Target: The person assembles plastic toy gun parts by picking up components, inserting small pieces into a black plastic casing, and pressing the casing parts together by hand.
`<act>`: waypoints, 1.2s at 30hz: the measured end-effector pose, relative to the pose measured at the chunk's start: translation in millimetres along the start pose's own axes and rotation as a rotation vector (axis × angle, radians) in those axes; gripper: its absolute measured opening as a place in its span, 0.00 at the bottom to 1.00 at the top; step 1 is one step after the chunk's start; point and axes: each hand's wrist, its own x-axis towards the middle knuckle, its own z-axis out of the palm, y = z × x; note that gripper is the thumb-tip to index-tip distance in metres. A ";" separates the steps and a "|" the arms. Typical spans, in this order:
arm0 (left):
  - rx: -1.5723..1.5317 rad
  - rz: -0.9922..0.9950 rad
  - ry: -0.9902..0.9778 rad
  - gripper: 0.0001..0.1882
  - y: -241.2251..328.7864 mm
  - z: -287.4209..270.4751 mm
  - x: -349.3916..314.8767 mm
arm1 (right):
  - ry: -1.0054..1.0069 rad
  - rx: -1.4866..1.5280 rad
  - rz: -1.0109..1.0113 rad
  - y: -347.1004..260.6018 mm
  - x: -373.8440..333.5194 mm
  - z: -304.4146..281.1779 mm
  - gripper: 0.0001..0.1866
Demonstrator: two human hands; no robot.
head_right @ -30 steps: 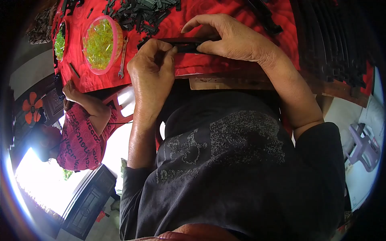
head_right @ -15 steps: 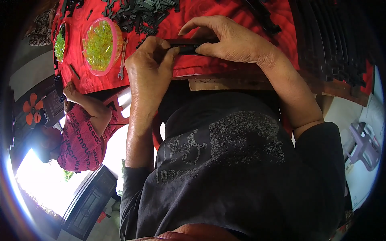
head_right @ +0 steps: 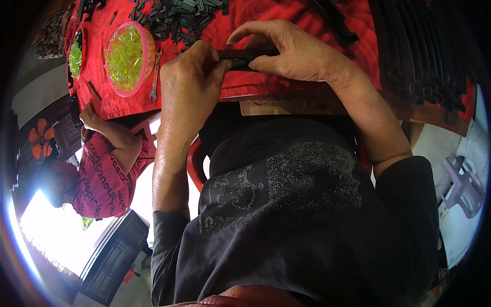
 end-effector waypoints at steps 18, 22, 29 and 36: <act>0.219 -0.023 -0.121 0.17 4.3 -0.1 14.0 | 0.020 0.012 -0.016 -2.1 -2.5 1.1 0.31; 0.219 -0.004 -0.091 0.16 -1.3 0.7 11.7 | 0.014 0.006 -0.022 -4.5 -1.6 3.0 0.31; 0.209 -0.008 -0.089 0.15 0.2 2.1 11.1 | 0.024 -0.019 -0.027 -3.3 -3.1 2.0 0.31; -0.045 -0.042 -0.067 0.10 -1.1 -5.3 4.1 | 0.018 0.025 -0.007 -1.7 -2.0 1.3 0.31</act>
